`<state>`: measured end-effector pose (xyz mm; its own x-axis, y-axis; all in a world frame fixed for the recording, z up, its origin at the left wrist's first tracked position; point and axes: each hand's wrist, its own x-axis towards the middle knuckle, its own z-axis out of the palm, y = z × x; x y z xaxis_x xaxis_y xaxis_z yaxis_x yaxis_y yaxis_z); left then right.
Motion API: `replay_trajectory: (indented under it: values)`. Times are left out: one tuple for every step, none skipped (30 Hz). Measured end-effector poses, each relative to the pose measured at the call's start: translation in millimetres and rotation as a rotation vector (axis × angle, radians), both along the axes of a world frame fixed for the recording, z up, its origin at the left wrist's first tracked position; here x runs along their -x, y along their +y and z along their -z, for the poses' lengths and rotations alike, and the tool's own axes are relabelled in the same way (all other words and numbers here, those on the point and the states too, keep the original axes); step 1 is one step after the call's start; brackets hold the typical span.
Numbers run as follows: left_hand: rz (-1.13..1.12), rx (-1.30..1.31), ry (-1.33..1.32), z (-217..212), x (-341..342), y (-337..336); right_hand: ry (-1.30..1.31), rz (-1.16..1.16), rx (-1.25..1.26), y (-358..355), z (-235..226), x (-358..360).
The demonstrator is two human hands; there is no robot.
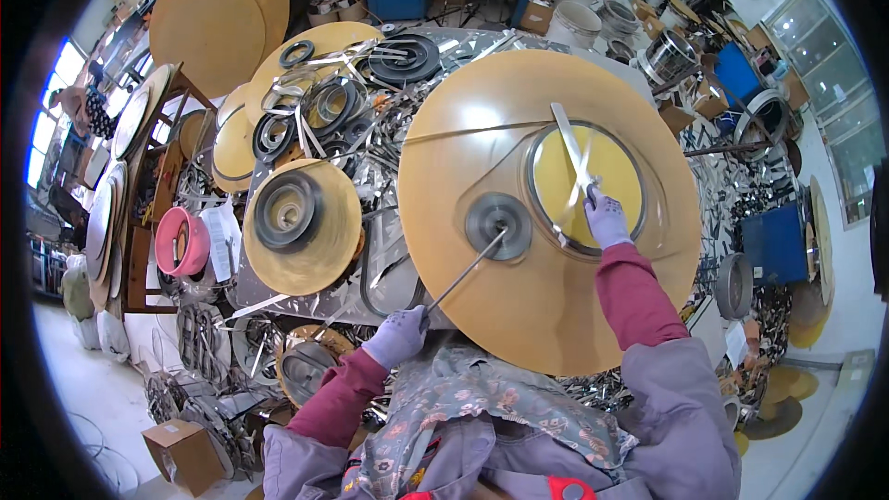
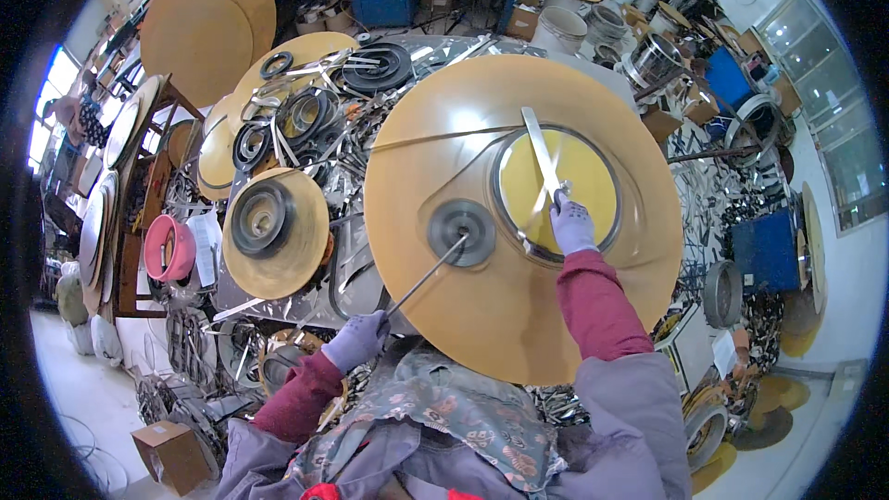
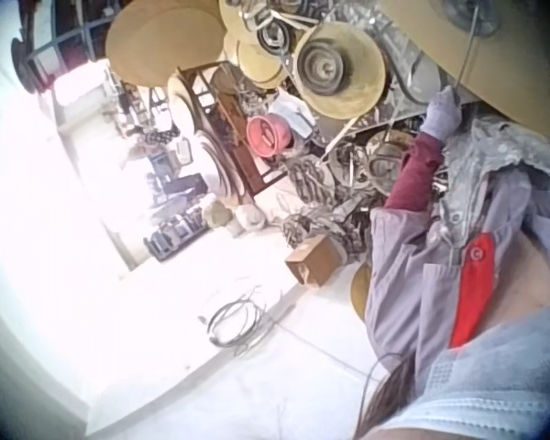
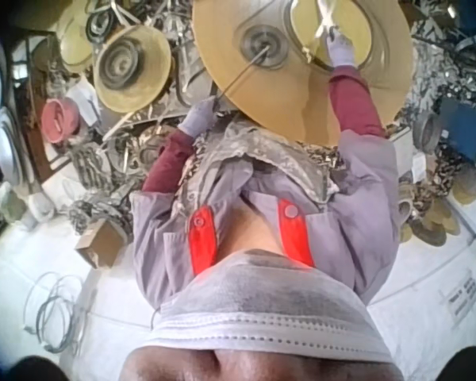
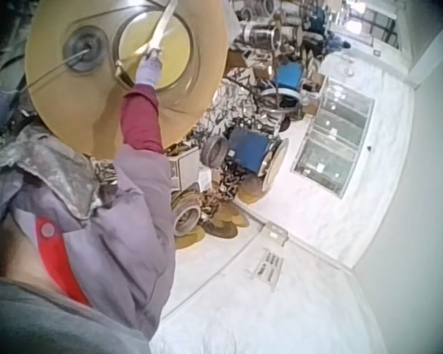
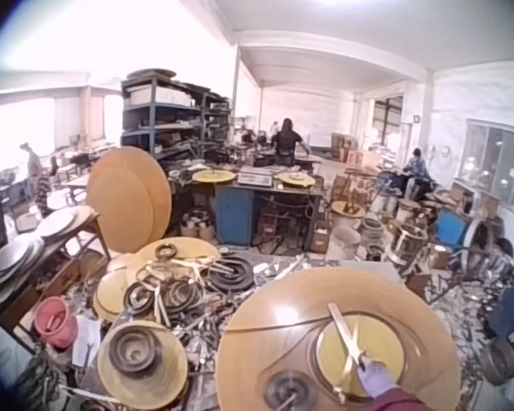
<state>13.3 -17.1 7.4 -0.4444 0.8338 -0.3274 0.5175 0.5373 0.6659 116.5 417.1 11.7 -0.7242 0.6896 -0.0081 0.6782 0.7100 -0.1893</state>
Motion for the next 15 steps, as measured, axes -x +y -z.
replay_trajectory:
  values:
    - [0.006, 0.025, -0.002, -1.3, -0.4, 3.3, 0.016, -0.001, -0.02, 4.3, 4.0, -3.2]
    - [0.014, 0.05, -0.004, -2.3, -0.5, 7.2, 0.032, -0.002, -0.04, 9.5, 11.9, -6.7]
    - [-0.012, 0.013, -0.002, -1.5, -0.4, 11.3, 0.047, -0.007, -0.057, 7.0, 10.0, -5.5]
    - [-0.036, -0.024, 0.001, 1.2, 0.9, 17.0, 0.033, 0.015, -0.044, 6.7, 5.7, -6.5]
    - [-0.061, -0.061, 0.003, 4.2, 3.9, 22.0, 0.019, 0.038, -0.031, 7.4, -0.4, -8.5]
    - [-0.075, -0.04, 0.025, 9.2, 11.4, 23.4, 0.004, 0.059, -0.018, 4.9, -6.9, -6.6]
    - [-0.085, -0.02, 0.047, 13.8, 21.5, 24.0, -0.002, 0.044, -0.005, 4.8, -9.3, -5.6]
    - [-0.097, 0.0, 0.068, 16.2, 31.5, 24.4, -0.007, 0.028, 0.009, 4.9, -11.1, -3.3]
    - [-0.083, 0.042, 0.076, 9.1, 39.6, 26.7, -0.014, 0.019, 0.027, 5.2, -10.9, -5.2]
    - [-0.062, 0.058, 0.088, 6.3, 41.3, 26.4, -0.002, 0.016, 0.026, 5.5, -8.2, -7.2]
    - [-0.042, 0.074, 0.1, 4.3, 42.2, 26.1, 0.01, 0.013, 0.026, 6.0, -3.9, -8.7]
    - [-0.023, 0.09, 0.114, 1.0, 43.6, 25.5, 0.025, 0.009, 0.025, 5.5, -1.9, -8.6]
    - [-0.001, 0.122, 0.117, -5.8, 41.2, 26.1, 0.044, 0.011, 0.027, 5.0, -0.8, -9.7]
    - [0.006, 0.109, 0.113, -2.6, 39.4, 23.7, 0.063, 0.014, 0.029, 3.9, 0.0, -11.2]
    - [0.012, 0.094, 0.109, 3.5, 35.3, 19.8, 0.081, 0.014, 0.029, 3.0, -0.4, -12.1]
